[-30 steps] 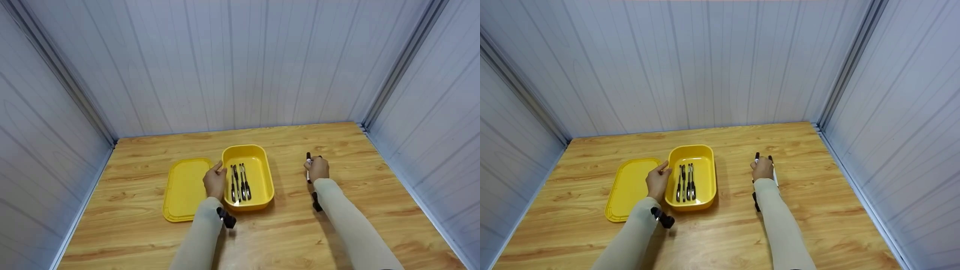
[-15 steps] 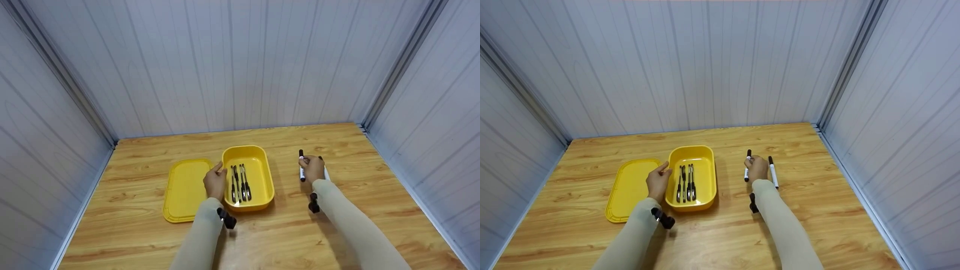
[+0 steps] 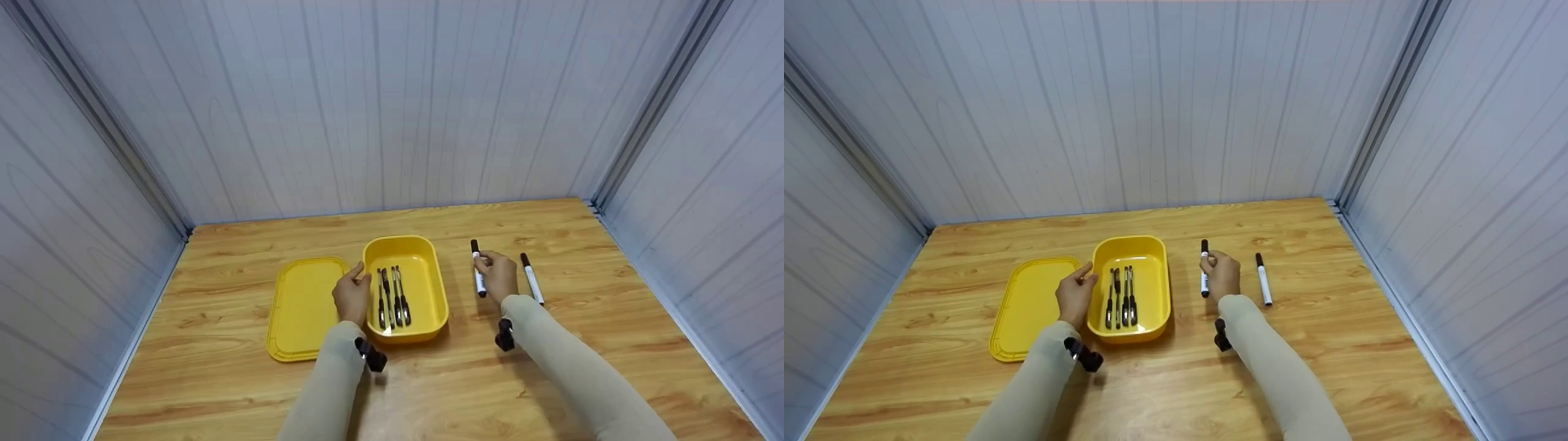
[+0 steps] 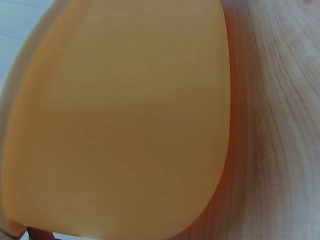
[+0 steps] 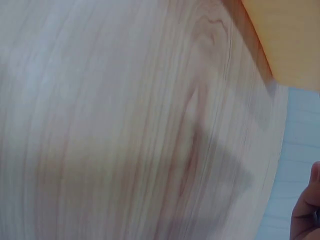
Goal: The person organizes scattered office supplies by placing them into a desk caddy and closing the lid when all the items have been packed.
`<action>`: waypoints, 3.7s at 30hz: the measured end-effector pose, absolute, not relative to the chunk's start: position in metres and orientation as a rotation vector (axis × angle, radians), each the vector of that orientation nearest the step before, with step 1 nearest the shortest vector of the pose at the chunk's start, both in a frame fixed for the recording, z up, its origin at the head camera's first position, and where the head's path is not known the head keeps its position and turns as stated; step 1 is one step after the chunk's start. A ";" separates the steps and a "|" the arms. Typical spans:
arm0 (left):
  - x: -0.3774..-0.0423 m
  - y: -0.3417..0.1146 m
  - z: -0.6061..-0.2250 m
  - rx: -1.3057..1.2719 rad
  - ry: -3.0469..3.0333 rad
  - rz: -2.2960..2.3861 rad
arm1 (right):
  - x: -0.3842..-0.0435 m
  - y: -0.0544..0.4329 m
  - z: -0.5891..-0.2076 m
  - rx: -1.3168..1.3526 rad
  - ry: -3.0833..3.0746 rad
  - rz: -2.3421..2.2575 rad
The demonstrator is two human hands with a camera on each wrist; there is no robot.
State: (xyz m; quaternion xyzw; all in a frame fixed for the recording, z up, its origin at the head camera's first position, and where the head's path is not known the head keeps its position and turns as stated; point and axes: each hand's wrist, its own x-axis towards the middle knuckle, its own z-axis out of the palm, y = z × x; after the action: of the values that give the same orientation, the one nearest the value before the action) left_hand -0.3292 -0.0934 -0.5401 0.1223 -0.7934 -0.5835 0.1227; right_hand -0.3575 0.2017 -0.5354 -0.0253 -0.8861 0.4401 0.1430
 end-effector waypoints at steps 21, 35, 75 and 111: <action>-0.329 -0.095 -0.539 0.366 -2.314 -1.690 | -0.348 0.174 -0.530 0.016 -2.540 1.347; -0.328 -0.093 -0.541 0.364 -2.329 -1.655 | -0.350 0.152 -0.523 0.038 -2.556 1.424; -0.328 -0.088 -0.541 0.356 -2.302 -1.715 | -0.340 0.095 -0.526 0.352 -2.665 0.506; -0.326 -0.087 -0.537 0.375 -2.314 -1.714 | -0.339 0.073 -0.542 0.359 -2.804 0.348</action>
State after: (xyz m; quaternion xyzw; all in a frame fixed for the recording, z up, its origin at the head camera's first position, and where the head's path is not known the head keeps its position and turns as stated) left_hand -0.3263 -0.0865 -0.5366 0.1282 -0.7913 -0.5859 0.1186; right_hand -0.3392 0.0728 -0.5421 0.1246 -0.9739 0.1208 0.1462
